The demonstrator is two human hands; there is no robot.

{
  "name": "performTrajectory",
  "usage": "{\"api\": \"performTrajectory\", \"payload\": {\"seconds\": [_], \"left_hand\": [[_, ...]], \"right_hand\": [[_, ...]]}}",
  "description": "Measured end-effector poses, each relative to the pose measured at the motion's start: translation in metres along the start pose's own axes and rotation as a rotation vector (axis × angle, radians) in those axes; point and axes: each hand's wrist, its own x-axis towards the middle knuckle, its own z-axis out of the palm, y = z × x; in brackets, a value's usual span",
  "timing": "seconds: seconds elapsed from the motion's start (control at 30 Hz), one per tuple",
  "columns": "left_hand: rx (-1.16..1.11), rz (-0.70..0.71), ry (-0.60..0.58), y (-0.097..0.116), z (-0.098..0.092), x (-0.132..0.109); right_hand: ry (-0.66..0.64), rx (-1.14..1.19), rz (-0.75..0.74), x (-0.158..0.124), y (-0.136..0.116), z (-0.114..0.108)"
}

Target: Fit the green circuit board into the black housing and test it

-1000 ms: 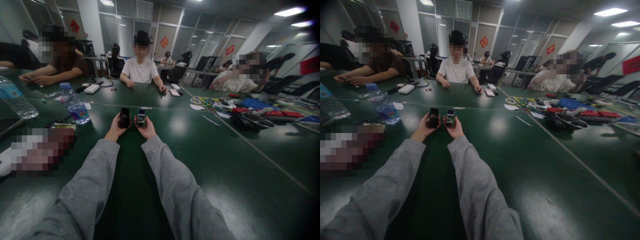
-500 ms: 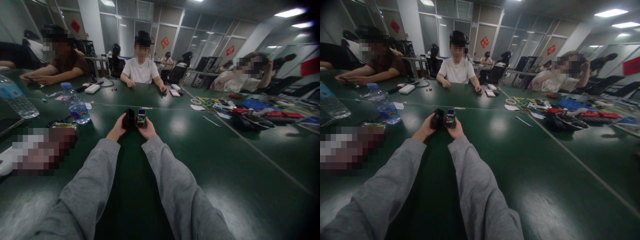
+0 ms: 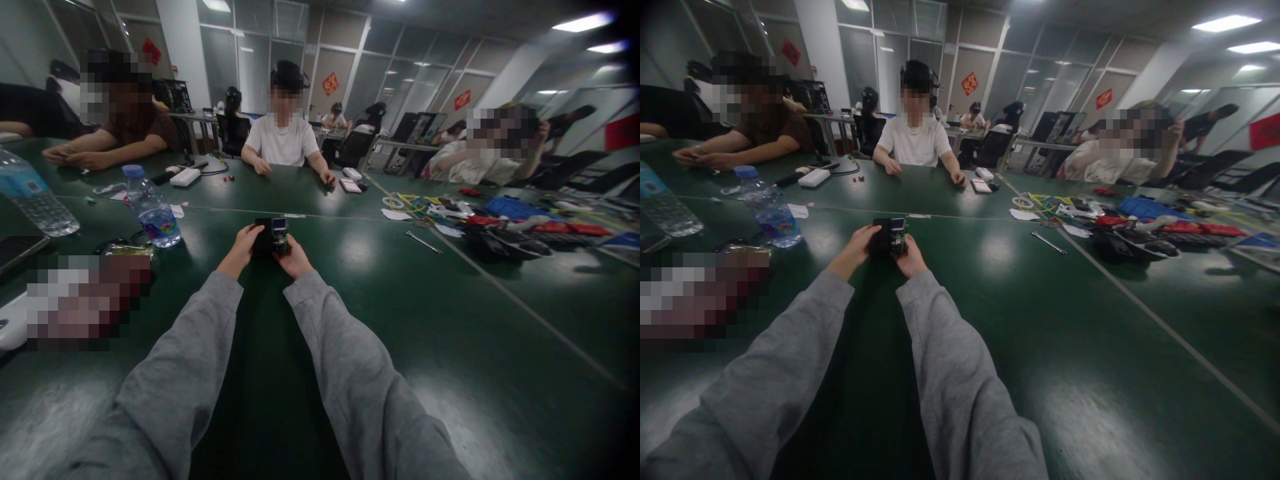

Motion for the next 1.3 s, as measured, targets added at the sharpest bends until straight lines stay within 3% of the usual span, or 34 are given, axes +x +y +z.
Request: {"api": "performTrajectory", "payload": {"seconds": [0.43, 0.83, 0.93, 1.03, 1.13, 1.3], "left_hand": [[0.173, 0.148, 0.045, 0.009, 0.007, -0.005], [0.095, 0.269, 0.082, 0.011, 0.004, -0.006], [0.028, 0.193, 0.083, 0.006, 0.003, -0.005], [0.03, 0.037, 0.077, 0.001, 0.0, -0.004], [-0.123, -0.133, 0.048, 0.002, -0.01, -0.004], [-0.484, -0.254, -0.148, 0.01, -0.03, -0.011]], "right_hand": [[-0.023, -0.104, -0.022, -0.005, 0.0, 0.006], [0.017, -0.259, -0.131, 0.001, 0.011, 0.011], [-0.04, -0.243, -0.139, -0.003, 0.011, 0.014], [-0.132, -0.234, -0.078, -0.01, 0.007, 0.018], [-0.152, -0.278, -0.062, -0.015, 0.004, 0.022], [-0.217, -0.373, -0.096, -0.014, 0.008, 0.022]]}}
